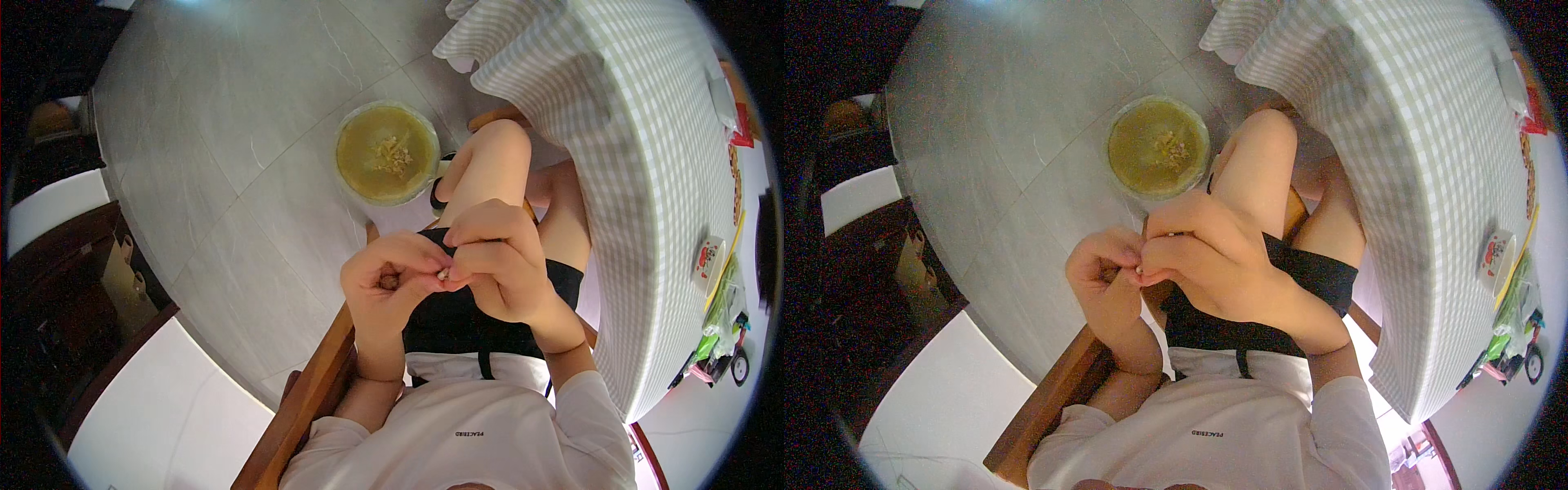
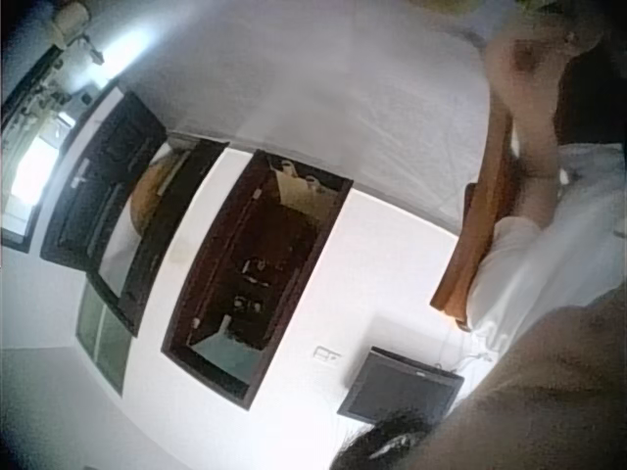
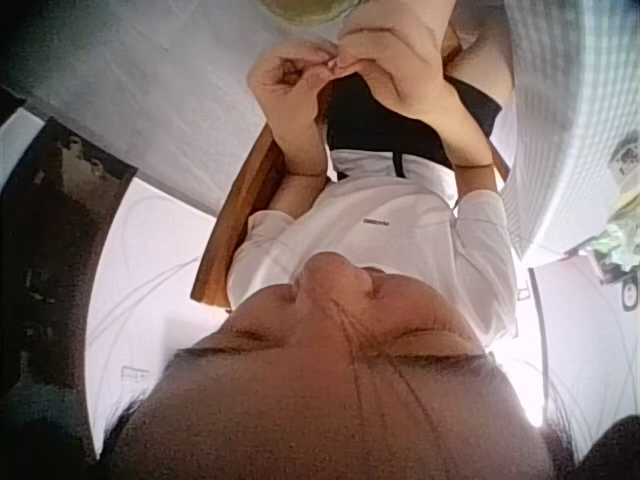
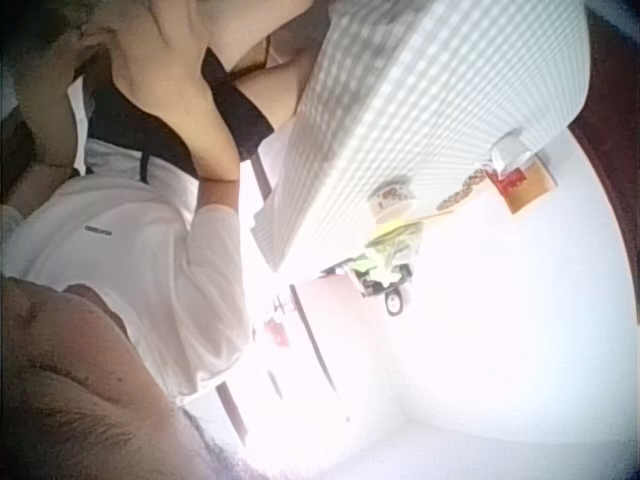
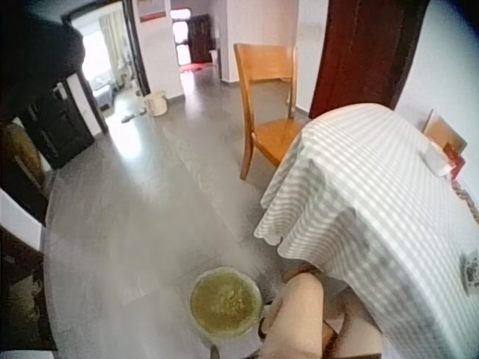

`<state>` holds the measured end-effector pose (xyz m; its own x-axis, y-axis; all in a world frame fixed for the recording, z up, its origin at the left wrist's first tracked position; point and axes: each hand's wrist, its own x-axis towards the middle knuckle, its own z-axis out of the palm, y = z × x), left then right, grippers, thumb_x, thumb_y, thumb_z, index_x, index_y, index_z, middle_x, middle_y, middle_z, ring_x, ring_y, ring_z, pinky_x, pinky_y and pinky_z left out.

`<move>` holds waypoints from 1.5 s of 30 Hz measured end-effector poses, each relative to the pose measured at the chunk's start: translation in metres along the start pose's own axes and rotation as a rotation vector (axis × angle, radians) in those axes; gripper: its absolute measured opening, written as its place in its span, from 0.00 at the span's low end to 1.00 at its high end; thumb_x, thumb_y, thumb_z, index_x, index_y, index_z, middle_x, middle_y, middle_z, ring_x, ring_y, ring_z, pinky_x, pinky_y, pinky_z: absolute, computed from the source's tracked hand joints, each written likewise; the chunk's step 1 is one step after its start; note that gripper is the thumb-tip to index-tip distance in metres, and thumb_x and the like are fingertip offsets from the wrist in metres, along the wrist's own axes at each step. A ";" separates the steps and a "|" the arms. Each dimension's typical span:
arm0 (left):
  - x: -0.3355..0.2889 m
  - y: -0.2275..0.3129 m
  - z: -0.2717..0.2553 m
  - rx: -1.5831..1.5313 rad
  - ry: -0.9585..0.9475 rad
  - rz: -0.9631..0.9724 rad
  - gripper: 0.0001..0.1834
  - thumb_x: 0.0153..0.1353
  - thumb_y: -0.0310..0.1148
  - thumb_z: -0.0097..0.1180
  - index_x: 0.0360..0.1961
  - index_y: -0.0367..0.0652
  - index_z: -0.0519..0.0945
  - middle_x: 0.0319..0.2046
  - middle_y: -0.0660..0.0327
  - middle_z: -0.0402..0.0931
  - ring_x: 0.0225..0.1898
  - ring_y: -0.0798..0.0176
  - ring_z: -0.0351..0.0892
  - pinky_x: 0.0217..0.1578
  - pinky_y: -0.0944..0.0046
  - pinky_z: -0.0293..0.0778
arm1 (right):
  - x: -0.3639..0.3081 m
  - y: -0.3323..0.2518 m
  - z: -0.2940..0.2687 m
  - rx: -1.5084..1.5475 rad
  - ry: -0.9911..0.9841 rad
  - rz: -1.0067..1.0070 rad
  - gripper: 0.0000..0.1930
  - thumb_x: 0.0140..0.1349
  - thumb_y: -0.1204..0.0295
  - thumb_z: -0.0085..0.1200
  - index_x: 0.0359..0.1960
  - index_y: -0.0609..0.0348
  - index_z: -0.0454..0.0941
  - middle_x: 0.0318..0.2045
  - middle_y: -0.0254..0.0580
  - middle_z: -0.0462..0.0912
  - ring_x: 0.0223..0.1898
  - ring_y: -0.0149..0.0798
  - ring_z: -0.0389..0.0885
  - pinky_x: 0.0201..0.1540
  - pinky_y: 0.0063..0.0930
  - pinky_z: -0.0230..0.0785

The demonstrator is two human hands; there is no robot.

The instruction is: The person peels garlic cloves by hand, discarding the skins into a trash can and placing the peeled cloves into a bowl on the table.

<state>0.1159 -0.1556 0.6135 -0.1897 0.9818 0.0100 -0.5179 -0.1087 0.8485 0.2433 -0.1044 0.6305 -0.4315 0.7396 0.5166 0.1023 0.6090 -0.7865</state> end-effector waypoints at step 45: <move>0.007 -0.011 0.003 0.493 0.166 0.300 0.07 0.50 0.19 0.50 0.32 0.32 0.76 0.35 0.52 0.74 0.33 0.64 0.74 0.35 0.70 0.70 | -0.010 0.009 0.018 -0.103 -0.036 0.213 0.08 0.43 0.73 0.56 0.26 0.59 0.71 0.18 0.39 0.71 0.18 0.38 0.72 0.17 0.26 0.62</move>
<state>0.1223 -0.1468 0.6056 -0.4158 0.8778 0.2380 0.0184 -0.2535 0.9672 0.2326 -0.1114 0.6118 -0.4223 0.8447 0.3290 0.2842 0.4680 -0.8368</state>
